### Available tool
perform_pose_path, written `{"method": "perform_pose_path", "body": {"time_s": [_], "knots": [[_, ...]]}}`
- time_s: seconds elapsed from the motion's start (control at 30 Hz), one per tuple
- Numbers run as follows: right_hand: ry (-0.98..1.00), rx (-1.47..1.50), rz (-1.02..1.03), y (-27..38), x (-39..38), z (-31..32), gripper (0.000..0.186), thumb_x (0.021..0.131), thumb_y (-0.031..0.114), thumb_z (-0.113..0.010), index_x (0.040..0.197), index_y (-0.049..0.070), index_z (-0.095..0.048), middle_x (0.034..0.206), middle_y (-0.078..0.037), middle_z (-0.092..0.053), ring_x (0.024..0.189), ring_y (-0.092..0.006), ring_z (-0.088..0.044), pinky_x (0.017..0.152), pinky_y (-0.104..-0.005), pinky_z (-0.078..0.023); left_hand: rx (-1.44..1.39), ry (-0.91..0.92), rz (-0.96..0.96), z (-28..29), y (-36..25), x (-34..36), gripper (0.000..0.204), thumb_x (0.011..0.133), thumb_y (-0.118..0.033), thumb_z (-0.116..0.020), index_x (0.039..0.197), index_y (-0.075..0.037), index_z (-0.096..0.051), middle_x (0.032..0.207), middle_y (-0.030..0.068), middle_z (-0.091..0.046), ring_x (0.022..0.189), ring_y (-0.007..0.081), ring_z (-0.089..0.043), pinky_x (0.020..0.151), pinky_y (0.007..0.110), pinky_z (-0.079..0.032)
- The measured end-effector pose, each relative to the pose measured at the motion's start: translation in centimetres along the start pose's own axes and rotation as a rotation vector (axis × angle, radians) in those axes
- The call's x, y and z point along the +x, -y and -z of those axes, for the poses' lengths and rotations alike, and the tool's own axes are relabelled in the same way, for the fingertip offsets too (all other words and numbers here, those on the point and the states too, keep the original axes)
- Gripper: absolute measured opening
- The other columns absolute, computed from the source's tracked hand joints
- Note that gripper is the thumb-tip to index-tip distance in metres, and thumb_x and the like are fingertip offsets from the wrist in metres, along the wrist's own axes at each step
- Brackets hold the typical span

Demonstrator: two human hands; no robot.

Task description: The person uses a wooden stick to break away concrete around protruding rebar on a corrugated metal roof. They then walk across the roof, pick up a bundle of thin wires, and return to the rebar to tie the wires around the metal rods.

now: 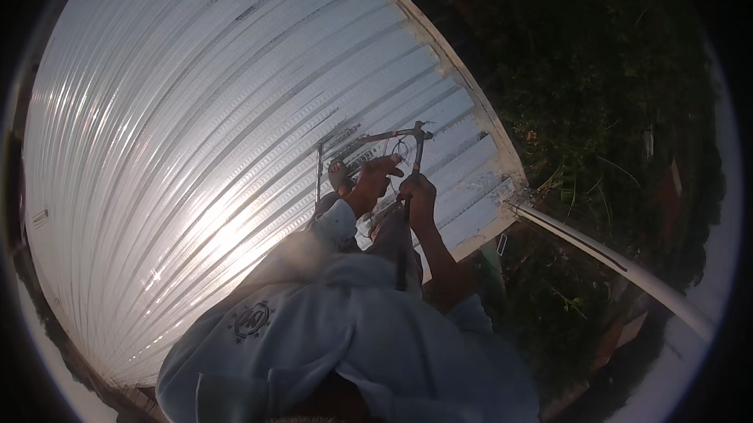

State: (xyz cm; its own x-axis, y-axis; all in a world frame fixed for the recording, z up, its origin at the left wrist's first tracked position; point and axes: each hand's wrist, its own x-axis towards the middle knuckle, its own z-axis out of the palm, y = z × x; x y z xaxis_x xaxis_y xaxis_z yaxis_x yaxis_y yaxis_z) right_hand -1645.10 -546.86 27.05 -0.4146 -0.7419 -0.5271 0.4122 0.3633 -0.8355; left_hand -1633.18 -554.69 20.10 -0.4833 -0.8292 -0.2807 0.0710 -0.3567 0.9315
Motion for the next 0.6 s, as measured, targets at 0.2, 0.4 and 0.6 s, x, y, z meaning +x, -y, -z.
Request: {"method": "perform_pose_path", "body": {"time_s": [0.2, 0.4, 0.6], "knots": [[0.137, -0.016, 0.129, 4.7, 2.9, -23.4, 0.025, 0.097, 0.023, -0.057, 0.082, 0.004, -0.059, 0.072, -0.004, -0.056, 0.067, -0.0135, -0.052, 0.068, -0.0303, -0.044, 0.19, -0.241, 0.128, 18.9, -18.6, 0.8, 0.026, 0.092, -0.023, -0.062, 0.089, 0.001, -0.07, 0.068, 0.0025, -0.061, 0.061, 0.0098, -0.052, 0.059, 0.03, -0.044], [0.185, 0.264, -0.207, 5.5, 7.6, -46.8, 0.026, 0.1, 0.029, -0.057, 0.114, 0.008, -0.05, 0.094, -0.007, -0.058, 0.082, -0.0146, -0.055, 0.074, -0.0359, -0.047, -0.139, -1.03, -0.141, 41.3, -21.6, -14.9, 0.024, 0.094, -0.025, -0.058, 0.088, -0.004, -0.067, 0.059, -0.0073, -0.043, 0.053, 0.003, -0.035, 0.048, 0.023, -0.03], [0.173, -0.659, -0.222, 1.4, 19.4, -53.7, 0.023, 0.083, 0.009, -0.056, 0.065, 0.014, -0.042, 0.055, 0.002, -0.043, 0.036, -0.0094, -0.035, 0.034, -0.0312, -0.026, 0.218, -2.137, 0.274, 54.9, -9.1, -38.0, 0.035, 0.095, -0.028, -0.052, 0.1, 0.003, -0.067, 0.09, 0.0218, -0.07, 0.084, 0.0351, -0.069, 0.077, 0.044, -0.052]]}}
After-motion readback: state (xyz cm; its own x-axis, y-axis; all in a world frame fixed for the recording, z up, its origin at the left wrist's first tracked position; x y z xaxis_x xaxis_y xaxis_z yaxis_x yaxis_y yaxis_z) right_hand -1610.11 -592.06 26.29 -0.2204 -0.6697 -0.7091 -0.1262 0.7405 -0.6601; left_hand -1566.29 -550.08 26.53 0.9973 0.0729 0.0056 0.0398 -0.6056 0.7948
